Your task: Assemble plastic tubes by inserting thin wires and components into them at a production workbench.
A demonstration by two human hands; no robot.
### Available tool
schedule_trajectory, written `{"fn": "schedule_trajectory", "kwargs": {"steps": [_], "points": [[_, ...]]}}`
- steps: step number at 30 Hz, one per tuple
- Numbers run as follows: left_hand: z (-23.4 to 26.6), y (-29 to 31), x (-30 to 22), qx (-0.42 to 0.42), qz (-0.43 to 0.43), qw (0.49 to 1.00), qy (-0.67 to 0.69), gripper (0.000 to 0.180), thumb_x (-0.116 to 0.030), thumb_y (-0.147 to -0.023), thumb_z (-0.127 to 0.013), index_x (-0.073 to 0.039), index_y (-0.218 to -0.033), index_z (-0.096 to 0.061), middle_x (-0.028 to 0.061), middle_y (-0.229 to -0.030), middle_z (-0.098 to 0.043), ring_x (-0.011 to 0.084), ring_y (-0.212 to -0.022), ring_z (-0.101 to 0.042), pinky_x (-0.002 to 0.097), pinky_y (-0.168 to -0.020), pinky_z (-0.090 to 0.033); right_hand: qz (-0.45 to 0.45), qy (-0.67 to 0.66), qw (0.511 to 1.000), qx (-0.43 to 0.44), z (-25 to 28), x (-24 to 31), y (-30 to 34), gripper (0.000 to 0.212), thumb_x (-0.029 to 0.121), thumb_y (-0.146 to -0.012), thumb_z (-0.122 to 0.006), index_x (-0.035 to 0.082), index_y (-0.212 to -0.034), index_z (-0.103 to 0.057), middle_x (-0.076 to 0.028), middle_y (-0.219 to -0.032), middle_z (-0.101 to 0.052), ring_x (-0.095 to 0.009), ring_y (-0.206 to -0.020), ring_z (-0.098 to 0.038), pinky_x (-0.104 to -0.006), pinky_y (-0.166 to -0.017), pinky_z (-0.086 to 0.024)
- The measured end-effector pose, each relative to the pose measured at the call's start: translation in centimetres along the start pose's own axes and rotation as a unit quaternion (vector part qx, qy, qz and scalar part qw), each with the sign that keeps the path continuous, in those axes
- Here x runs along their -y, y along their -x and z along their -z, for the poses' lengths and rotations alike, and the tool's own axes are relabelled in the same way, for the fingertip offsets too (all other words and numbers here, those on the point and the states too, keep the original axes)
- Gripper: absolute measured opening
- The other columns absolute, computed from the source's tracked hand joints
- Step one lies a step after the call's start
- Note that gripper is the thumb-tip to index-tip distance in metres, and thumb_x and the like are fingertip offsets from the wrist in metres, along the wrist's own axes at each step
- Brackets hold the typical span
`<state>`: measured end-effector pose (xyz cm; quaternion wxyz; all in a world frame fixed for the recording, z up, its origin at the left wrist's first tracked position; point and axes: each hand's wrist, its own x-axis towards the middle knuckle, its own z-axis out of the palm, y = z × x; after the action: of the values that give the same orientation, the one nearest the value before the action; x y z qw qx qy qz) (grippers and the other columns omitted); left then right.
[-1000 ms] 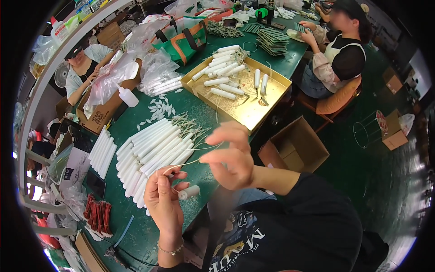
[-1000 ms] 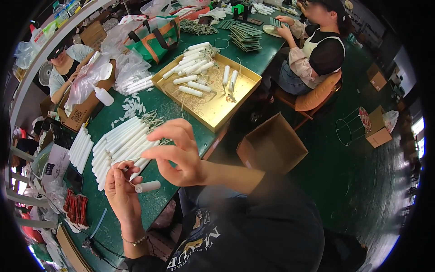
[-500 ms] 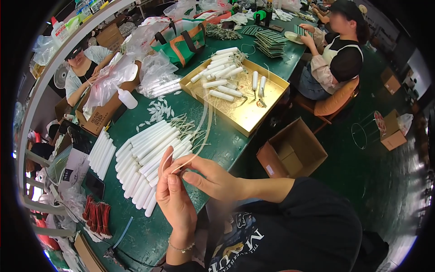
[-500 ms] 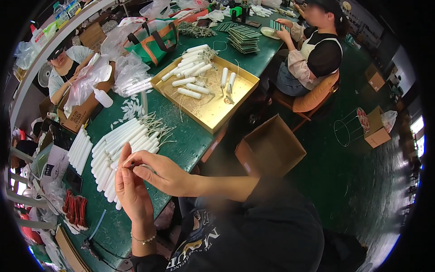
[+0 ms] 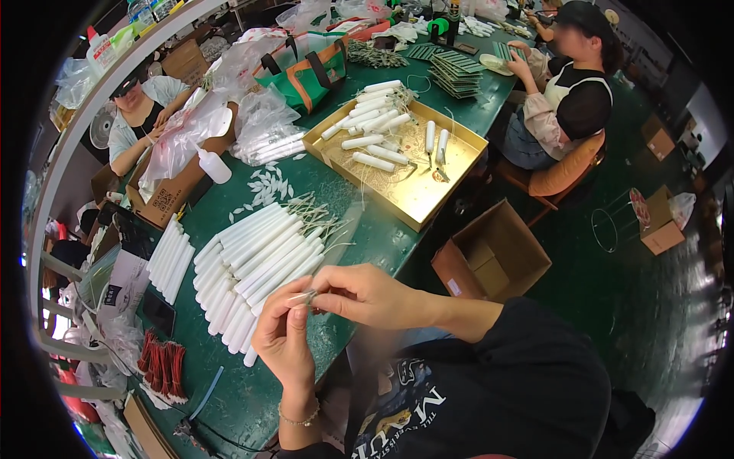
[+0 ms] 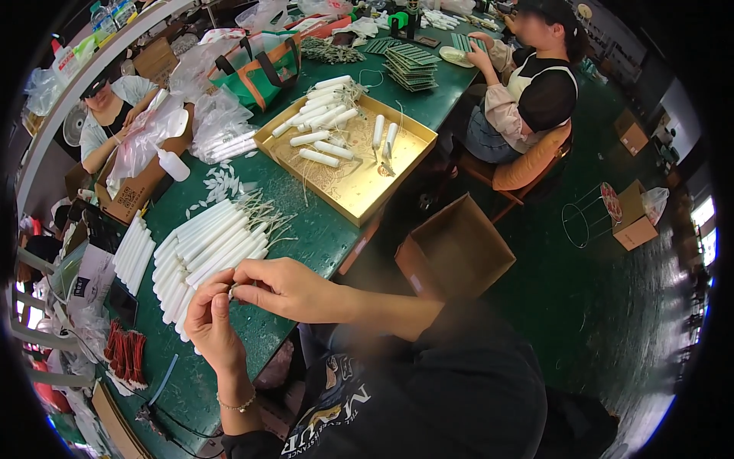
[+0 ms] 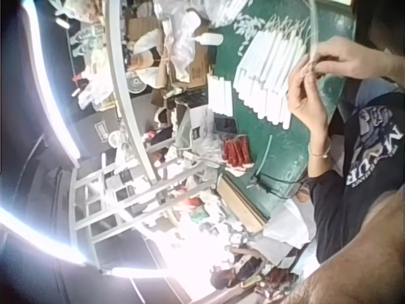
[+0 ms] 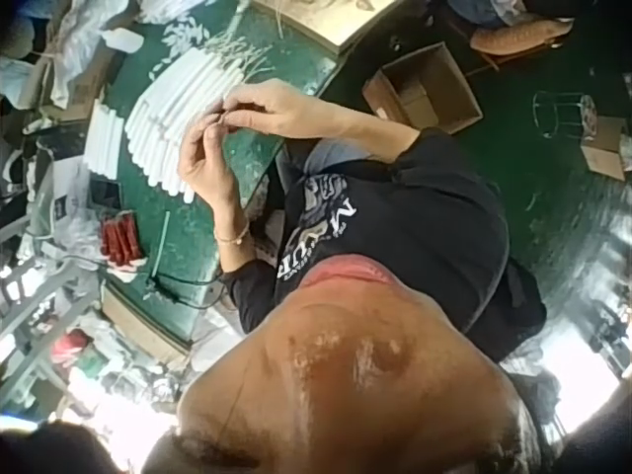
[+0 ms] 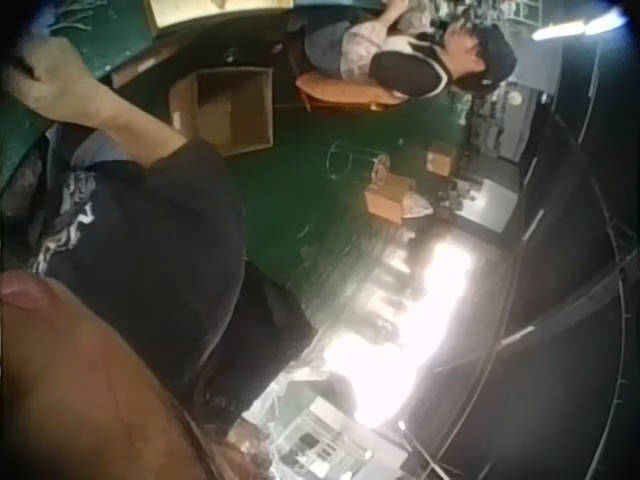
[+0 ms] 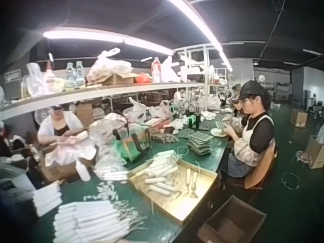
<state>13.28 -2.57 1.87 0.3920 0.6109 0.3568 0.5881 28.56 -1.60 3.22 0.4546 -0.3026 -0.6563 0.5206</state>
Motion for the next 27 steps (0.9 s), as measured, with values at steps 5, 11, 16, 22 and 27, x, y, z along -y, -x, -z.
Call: {"fn": "schedule_trajectory", "kwargs": {"steps": [5, 11, 16, 22, 27], "points": [[0.7, 0.1, 0.1, -0.058, 0.040, 0.993, 0.093, 0.015, -0.014, -0.084, -0.053, 0.000, -0.086, -0.051, 0.0141, -0.081, -0.061, 0.0198, -0.078, -0.059, 0.0295, -0.075, -0.046, -0.091, 0.003, 0.995, 0.028, -0.5, -0.3, 0.5, 0.012, 0.009, -0.083, -0.052, 0.001, -0.092, -0.056, -0.002, -0.070, -0.056, -0.008, -0.060, -0.051, -0.0228, -0.055, -0.043], [2.2, 0.1, 0.3, -0.104, 0.087, 0.980, 0.149, 0.014, -0.015, -0.085, -0.050, -0.001, -0.088, -0.048, 0.0144, -0.076, -0.061, 0.0218, -0.073, -0.060, 0.0321, -0.072, -0.048, 0.125, 0.160, 0.979, -0.010, -0.5, -1.8, 0.5, 0.019, 0.009, -0.076, -0.059, 0.007, -0.095, -0.061, -0.005, -0.069, -0.055, -0.017, -0.062, -0.053, -0.0257, -0.055, -0.043], [3.3, -0.1, 0.0, -0.187, 0.053, 0.962, 0.191, 0.014, -0.019, -0.087, -0.047, -0.005, -0.091, -0.047, 0.0111, -0.076, -0.061, 0.0187, -0.070, -0.060, 0.0301, -0.070, -0.048, 0.149, 0.234, 0.960, -0.035, -0.2, -2.4, 0.7, 0.016, 0.008, -0.073, -0.062, 0.007, -0.089, -0.063, -0.005, -0.069, -0.056, -0.018, -0.064, -0.053, -0.0279, -0.056, -0.043], [5.6, -0.4, -0.4, -0.247, 0.051, 0.939, 0.234, 0.021, -0.023, -0.087, -0.048, -0.005, -0.097, -0.050, 0.0099, -0.085, -0.061, 0.0161, -0.074, -0.059, 0.0267, -0.071, -0.048, 0.119, 0.216, 0.968, -0.040, 0.4, -2.5, 1.0, 0.013, 0.006, -0.072, -0.062, 0.006, -0.085, -0.064, -0.004, -0.069, -0.056, -0.017, -0.063, -0.053, -0.0264, -0.054, -0.042], [6.4, -0.3, -0.7, -0.227, 0.070, 0.935, 0.264, 0.020, -0.022, -0.087, -0.047, -0.005, -0.097, -0.051, 0.0102, -0.090, -0.061, 0.0161, -0.077, -0.060, 0.0263, -0.073, -0.048, 0.104, 0.202, 0.973, -0.035, 0.5, -2.4, 1.0, 0.012, 0.005, -0.072, -0.063, 0.005, -0.084, -0.064, -0.004, -0.067, -0.054, -0.015, -0.059, -0.050, -0.0250, -0.052, -0.040]]}}
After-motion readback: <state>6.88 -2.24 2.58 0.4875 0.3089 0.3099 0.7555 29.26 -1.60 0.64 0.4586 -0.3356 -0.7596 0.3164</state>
